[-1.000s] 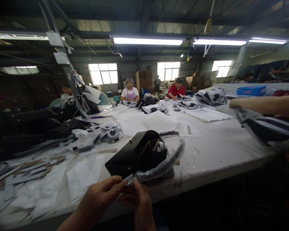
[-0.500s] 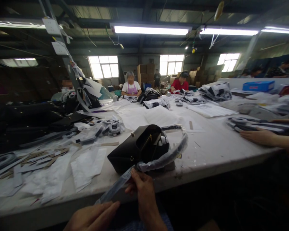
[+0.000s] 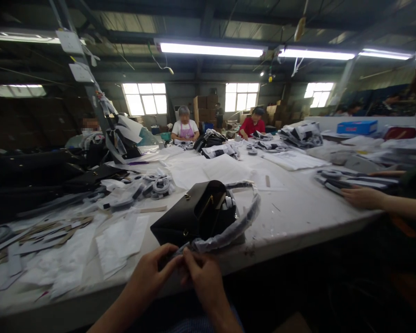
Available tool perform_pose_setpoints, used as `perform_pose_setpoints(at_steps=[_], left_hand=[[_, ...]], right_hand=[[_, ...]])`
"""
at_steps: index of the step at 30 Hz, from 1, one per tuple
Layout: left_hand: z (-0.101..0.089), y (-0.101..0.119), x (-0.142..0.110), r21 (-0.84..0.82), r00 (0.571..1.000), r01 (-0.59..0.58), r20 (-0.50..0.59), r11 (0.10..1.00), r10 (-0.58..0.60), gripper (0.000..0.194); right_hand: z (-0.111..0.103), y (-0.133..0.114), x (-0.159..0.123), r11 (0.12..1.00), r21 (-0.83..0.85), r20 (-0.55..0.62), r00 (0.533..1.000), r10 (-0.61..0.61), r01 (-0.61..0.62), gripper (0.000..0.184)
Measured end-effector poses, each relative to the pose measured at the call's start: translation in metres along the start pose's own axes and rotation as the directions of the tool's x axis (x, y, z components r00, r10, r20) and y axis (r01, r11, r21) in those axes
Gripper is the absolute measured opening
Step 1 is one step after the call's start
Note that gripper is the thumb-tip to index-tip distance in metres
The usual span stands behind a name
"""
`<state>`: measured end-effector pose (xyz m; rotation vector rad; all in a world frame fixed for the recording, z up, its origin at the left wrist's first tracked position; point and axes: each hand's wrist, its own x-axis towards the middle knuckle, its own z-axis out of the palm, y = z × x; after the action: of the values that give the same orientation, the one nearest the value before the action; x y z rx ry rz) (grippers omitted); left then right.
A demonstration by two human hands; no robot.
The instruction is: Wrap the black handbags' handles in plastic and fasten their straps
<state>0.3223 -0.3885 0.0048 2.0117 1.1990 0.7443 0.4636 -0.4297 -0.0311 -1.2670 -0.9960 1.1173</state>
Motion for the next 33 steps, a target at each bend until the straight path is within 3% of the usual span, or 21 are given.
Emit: perform_pose_setpoints(at_steps=[4,6,8,12,15,18,21,24,27,30,33], left_hand=[[0.003,-0.005,-0.005,-0.023,0.999,0.023,-0.042,0.999,-0.024,0.019],[0.003,-0.007,-0.005,-0.051,0.998,0.021,-0.058,0.998,-0.024,0.019],[0.002,-0.009,-0.004,-0.081,0.998,0.018,-0.066,0.997,-0.024,0.02],[0.0,-0.014,-0.002,-0.139,0.994,0.023,-0.106,0.99,-0.038,0.024],[-0.007,-0.017,-0.001,-0.215,0.985,0.022,-0.163,0.976,-0.058,0.028],[-0.012,-0.016,0.001,-0.381,0.967,0.035,-0.221,0.924,-0.127,0.032],[-0.01,-0.013,0.003,-0.626,0.938,0.078,-0.217,0.776,-0.27,0.04],[0.0,-0.016,0.003,-0.786,0.906,0.119,-0.163,0.606,-0.39,0.048],[0.011,-0.026,-0.001,-0.85,0.877,0.12,-0.153,0.514,-0.456,0.054],[0.018,-0.035,-0.008,-0.872,0.852,0.109,-0.166,0.477,-0.497,0.054],[0.021,-0.035,-0.01,-0.892,0.827,0.111,-0.162,0.439,-0.539,0.051]], right_hand=[[-0.038,0.0,-0.02,0.993,-0.111,-0.259,0.963,-0.069,0.041,0.045],[-0.055,-0.008,-0.024,0.993,-0.056,-0.361,0.925,-0.115,0.102,0.04],[-0.065,-0.023,-0.02,0.976,0.095,-0.363,0.919,-0.151,0.198,0.039],[-0.059,-0.072,0.012,0.874,0.39,-0.261,0.945,-0.197,0.29,0.032],[-0.038,-0.121,0.05,0.831,0.449,-0.249,0.939,-0.236,0.328,0.032],[-0.001,-0.172,0.089,0.855,0.448,-0.006,0.957,-0.291,0.262,0.025],[0.045,-0.209,0.122,0.915,0.372,0.204,0.948,-0.244,0.156,0.017],[0.083,-0.216,0.143,0.954,0.281,0.334,0.921,-0.2,0.105,0.015],[0.1,-0.198,0.153,0.977,0.197,0.399,0.904,-0.154,0.08,0.017],[0.096,-0.178,0.154,0.994,0.104,0.464,0.882,-0.084,0.04,0.026],[0.076,-0.179,0.147,0.997,-0.07,0.531,0.847,0.0,0.043,0.039]])
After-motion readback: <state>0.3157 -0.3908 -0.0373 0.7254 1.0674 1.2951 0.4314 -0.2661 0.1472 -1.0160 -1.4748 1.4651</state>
